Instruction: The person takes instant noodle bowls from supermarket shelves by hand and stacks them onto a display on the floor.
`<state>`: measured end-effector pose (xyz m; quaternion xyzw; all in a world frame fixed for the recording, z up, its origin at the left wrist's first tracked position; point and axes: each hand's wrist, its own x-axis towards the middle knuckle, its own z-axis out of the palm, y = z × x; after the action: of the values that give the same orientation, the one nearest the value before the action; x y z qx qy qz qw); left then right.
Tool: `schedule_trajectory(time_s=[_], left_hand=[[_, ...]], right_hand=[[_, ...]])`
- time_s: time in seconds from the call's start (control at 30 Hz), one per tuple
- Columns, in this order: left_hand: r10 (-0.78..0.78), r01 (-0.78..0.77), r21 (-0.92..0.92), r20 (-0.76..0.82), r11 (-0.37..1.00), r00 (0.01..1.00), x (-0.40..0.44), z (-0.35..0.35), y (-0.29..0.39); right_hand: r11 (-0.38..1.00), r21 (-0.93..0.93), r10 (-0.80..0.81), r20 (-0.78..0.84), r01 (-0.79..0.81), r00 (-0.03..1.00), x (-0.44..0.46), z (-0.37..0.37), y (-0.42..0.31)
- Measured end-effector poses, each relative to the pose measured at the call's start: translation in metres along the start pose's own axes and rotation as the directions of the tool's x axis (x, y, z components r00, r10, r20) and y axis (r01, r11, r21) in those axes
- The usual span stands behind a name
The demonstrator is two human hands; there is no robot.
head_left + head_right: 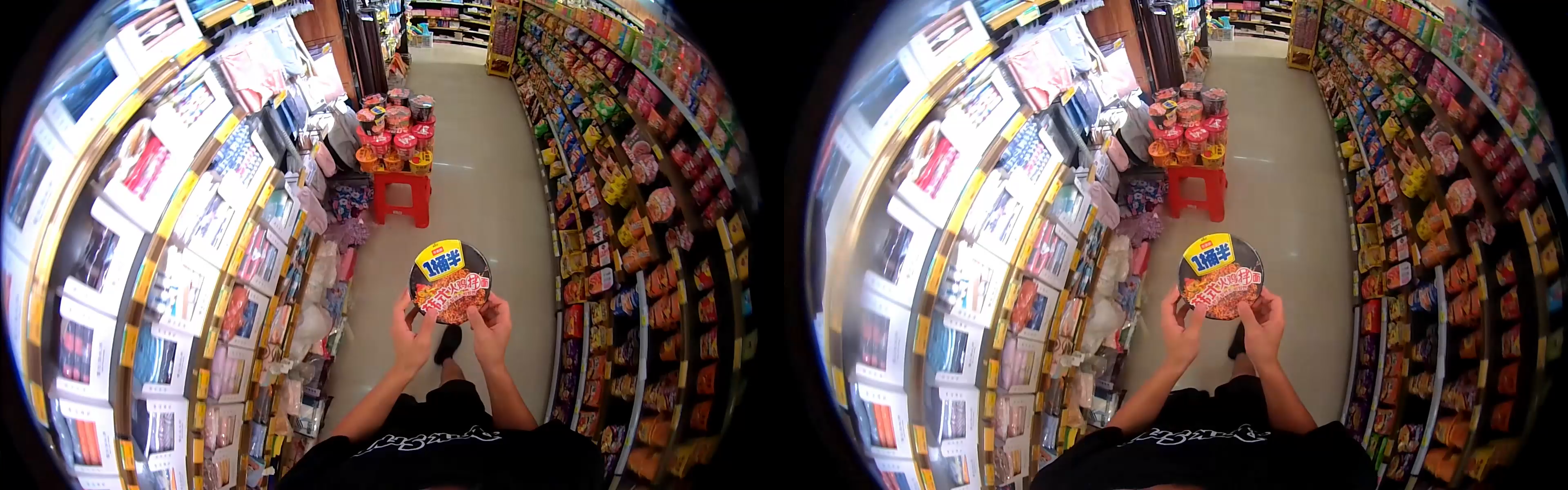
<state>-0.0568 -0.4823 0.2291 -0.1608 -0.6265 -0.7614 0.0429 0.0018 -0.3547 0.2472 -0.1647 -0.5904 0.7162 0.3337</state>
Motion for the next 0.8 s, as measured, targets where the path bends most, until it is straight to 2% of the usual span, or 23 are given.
schedule_trajectory(time_s=[0.07, 0.17, 0.33, 0.37, 0.47, 0.57, 0.67, 0.73, 0.8], left_hand=[[0.044, -0.044, 0.005, 0.021, 0.999, 0.999, 0.040, 0.015, -0.026], [0.056, -0.056, -0.006, 0.047, 0.998, 0.997, 0.108, 0.048, -0.059], [0.031, -0.034, 0.104, 0.027, 0.994, 0.999, 0.212, 0.086, -0.097], [0.021, -0.024, 0.126, 0.027, 0.992, 0.999, 0.235, 0.086, -0.105], [-0.087, 0.087, 0.017, 0.010, 0.996, 0.996, 0.287, 0.099, -0.130], [-0.133, 0.133, 0.021, -0.016, 0.991, 0.991, 0.343, 0.098, -0.158], [-0.166, 0.166, -0.039, 0.008, 0.985, 0.986, 0.404, 0.089, -0.197], [-0.183, 0.184, -0.039, 0.025, 0.982, 0.983, 0.446, 0.083, -0.225], [-0.220, 0.219, 0.050, 0.017, 0.974, 0.975, 0.488, 0.076, -0.250]], right_hand=[[0.998, -0.012, 0.054, 0.010, -0.054, 0.998, 0.046, 0.001, 0.019], [0.990, 0.107, 0.096, -0.004, -0.095, 0.995, 0.122, 0.006, 0.044], [0.985, 0.088, 0.131, 0.156, -0.146, 0.979, 0.251, 0.004, 0.076], [0.986, 0.062, 0.138, 0.188, -0.152, 0.973, 0.275, 0.013, 0.085], [0.968, 0.084, 0.216, 0.200, -0.237, 0.956, 0.334, 0.034, 0.102], [0.962, 0.080, 0.243, 0.186, -0.261, 0.952, 0.382, 0.063, 0.121], [0.957, 0.039, 0.279, 0.151, -0.288, 0.948, 0.433, 0.095, 0.151], [0.955, -0.105, 0.289, 0.137, -0.277, 0.947, 0.470, 0.111, 0.184], [0.935, -0.245, 0.287, 0.097, -0.257, 0.953, 0.503, 0.129, 0.212]])
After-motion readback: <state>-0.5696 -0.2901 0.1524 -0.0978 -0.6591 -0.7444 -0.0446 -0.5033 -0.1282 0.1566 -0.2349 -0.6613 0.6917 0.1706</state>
